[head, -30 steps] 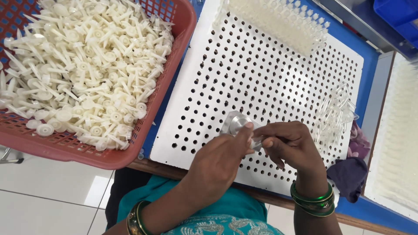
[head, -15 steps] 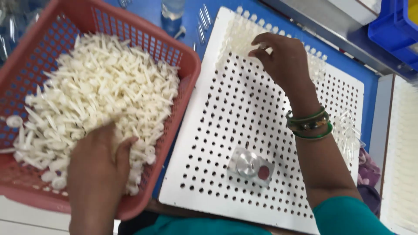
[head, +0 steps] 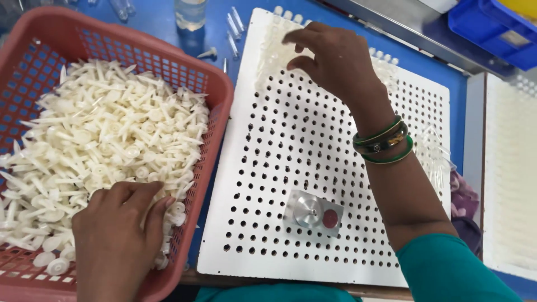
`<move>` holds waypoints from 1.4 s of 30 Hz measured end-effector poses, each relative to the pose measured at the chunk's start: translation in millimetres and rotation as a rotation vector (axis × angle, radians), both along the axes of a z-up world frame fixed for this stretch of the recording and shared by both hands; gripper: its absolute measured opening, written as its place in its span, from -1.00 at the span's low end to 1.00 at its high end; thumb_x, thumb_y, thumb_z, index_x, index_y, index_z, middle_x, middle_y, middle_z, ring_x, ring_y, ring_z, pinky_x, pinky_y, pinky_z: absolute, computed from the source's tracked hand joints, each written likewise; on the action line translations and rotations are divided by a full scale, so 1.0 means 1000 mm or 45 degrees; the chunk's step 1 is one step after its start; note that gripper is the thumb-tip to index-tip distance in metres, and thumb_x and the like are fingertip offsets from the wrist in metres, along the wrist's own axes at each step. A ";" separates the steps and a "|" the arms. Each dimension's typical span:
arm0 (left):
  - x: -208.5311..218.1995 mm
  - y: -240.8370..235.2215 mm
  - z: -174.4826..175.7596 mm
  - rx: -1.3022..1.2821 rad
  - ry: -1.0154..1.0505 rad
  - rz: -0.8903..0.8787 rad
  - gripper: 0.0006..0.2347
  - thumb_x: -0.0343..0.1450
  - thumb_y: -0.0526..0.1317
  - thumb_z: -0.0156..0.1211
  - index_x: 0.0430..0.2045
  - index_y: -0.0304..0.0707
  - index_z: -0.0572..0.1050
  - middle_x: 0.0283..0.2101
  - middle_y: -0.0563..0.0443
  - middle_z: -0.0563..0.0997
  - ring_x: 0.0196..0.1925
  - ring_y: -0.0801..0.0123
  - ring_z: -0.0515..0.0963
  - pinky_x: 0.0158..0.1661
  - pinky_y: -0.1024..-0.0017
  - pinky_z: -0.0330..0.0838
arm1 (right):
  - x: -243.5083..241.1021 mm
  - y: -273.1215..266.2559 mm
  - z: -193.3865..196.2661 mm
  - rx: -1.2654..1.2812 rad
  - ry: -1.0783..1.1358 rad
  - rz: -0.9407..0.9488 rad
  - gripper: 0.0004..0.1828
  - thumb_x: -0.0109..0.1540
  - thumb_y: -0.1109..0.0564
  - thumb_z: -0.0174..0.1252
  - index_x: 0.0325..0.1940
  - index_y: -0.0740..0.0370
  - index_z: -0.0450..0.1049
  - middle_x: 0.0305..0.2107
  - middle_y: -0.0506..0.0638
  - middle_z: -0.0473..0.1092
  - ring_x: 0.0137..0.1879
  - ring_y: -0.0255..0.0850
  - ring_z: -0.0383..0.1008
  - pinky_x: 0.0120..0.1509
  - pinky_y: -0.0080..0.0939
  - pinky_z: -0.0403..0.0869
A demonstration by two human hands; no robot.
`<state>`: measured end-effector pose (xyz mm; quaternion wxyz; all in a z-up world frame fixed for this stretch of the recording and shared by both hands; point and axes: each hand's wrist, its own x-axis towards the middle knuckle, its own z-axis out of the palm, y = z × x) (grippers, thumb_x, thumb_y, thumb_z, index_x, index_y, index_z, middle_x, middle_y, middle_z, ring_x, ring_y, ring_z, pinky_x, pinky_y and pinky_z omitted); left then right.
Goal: The person sits at a factory workbench assembling small plastic components. They pick white plastic parts from a red basket, press each part into a small metal fixture on a perforated board, attach clear plastic tubes to the parts, and place finished assemblies with others on the board.
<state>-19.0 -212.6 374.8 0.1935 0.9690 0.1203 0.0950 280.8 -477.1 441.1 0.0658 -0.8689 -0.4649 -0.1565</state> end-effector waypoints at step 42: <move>-0.034 -0.089 0.027 -1.061 -0.544 -0.041 -0.79 0.52 -0.43 0.25 0.04 -0.40 0.62 -0.04 -0.02 0.36 -0.12 0.42 0.47 -0.11 0.52 0.41 | -0.236 -0.124 -0.005 0.060 0.535 -0.248 -0.78 0.21 0.03 0.34 -0.12 0.13 0.59 -0.41 -0.08 0.55 -0.53 -0.30 0.46 -0.46 -0.29 0.40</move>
